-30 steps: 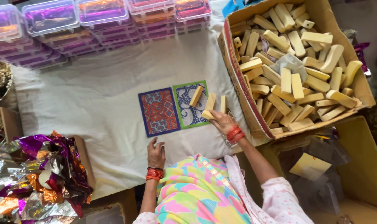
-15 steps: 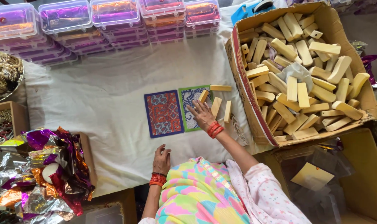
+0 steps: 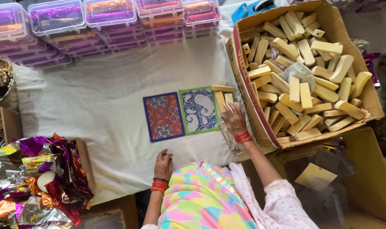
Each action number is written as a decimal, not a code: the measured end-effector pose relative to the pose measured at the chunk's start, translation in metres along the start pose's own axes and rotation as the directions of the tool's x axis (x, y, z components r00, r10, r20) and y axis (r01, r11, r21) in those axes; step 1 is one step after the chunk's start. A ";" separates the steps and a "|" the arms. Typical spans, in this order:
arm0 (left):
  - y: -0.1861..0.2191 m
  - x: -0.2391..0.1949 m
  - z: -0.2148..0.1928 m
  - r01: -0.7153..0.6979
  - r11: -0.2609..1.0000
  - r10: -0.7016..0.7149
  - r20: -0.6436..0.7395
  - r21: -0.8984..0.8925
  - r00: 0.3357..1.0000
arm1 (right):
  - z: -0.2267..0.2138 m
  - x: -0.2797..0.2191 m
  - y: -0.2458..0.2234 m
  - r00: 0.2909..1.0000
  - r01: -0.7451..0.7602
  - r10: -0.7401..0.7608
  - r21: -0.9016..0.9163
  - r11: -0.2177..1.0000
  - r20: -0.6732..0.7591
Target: The person picks up small wooden blocks from a cardboard box and wipes them with a white cloth. They handle the blocks one at a time, rubbing the cloth over the surfaces before placing them back on the table or into the box.
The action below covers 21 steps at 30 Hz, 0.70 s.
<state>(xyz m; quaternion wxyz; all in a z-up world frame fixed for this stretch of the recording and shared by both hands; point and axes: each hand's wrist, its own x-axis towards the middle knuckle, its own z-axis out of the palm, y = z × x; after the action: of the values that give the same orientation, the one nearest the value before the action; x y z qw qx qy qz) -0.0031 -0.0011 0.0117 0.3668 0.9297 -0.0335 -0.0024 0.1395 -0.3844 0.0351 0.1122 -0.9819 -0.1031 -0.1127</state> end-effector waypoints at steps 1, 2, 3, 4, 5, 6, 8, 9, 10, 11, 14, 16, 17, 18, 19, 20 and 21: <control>0.003 0.002 -0.003 -0.023 1.000 0.023 -0.009 -0.008 1.000 | -0.014 -0.008 -0.007 0.998 -0.070 0.069 0.180 0.981 0.009; 0.005 0.004 -0.004 -0.020 1.000 0.020 -0.007 -0.007 1.000 | -0.011 -0.022 -0.009 0.997 -0.071 0.070 0.182 0.981 0.012; 0.008 0.008 -0.003 -0.032 0.999 0.032 0.000 -0.018 0.999 | -0.008 -0.035 -0.009 0.987 -0.157 0.159 0.165 0.974 0.004; 0.011 0.012 -0.002 -0.044 0.999 0.044 0.006 -0.030 0.999 | -0.005 -0.048 -0.009 0.969 -0.242 0.246 0.149 0.959 -0.006; 0.017 0.015 -0.004 -0.043 0.999 0.044 0.010 -0.030 0.999 | 0.001 -0.063 -0.008 0.969 -0.245 0.248 0.148 0.958 -0.003; 0.022 0.018 -0.007 -0.050 0.997 0.050 0.000 -0.050 0.999 | 0.007 -0.079 -0.007 0.935 -0.339 0.351 0.163 0.927 -0.056; 0.031 0.023 -0.009 -0.059 0.996 0.059 -0.005 -0.072 0.998 | 0.017 -0.104 -0.006 0.885 -0.432 0.454 0.182 0.884 -0.107; 0.034 0.024 -0.010 -0.069 0.993 0.070 0.008 -0.098 0.998 | 0.021 -0.113 -0.006 0.843 -0.527 0.537 0.155 0.836 -0.035; 0.038 0.026 -0.010 -0.078 0.989 0.081 0.020 -0.124 0.996 | 0.024 -0.123 -0.007 0.787 -0.614 0.616 0.122 0.779 0.033; 0.041 0.028 -0.010 -0.080 0.989 0.084 0.024 -0.125 0.996 | 0.017 -0.121 -0.010 0.784 -0.618 0.620 0.121 0.777 0.032; 0.049 0.033 -0.009 -0.086 0.969 0.097 0.037 -0.230 0.995 | 0.010 -0.121 -0.010 0.726 -0.688 0.684 0.089 0.721 0.073; 0.051 0.037 -0.004 0.043 0.927 0.006 0.128 -0.371 0.992 | 0.022 -0.126 0.004 0.611 -0.790 0.783 0.157 0.593 0.120; 0.048 0.037 -0.001 0.042 0.928 0.006 0.127 -0.370 0.992 | 0.034 -0.132 0.015 0.611 -0.789 0.782 0.159 0.593 0.120; 0.045 0.037 0.003 0.100 0.912 -0.030 0.178 -0.399 0.984 | 0.045 -0.138 0.027 0.626 -0.780 0.762 0.162 0.605 0.165; 0.042 0.038 0.007 0.158 0.891 -0.065 0.227 -0.424 0.972 | 0.057 -0.143 0.039 0.640 -0.769 0.740 0.167 0.617 0.209; 0.036 0.038 0.011 0.157 0.892 -0.064 0.224 -0.424 0.973 | 0.068 -0.145 0.044 0.642 -0.767 0.738 0.169 0.619 0.208; 0.030 0.037 0.015 0.219 0.860 -0.071 0.318 -0.461 0.946 | 0.078 -0.148 0.049 0.625 -0.760 0.696 0.477 0.441 0.353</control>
<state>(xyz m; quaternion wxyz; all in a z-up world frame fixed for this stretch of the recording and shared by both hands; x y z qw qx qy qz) 0.0317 -0.0362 0.0220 0.5802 0.7954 -0.0144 -0.1748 0.0250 -0.4387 -0.0846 0.4406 -0.8474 0.2941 0.0356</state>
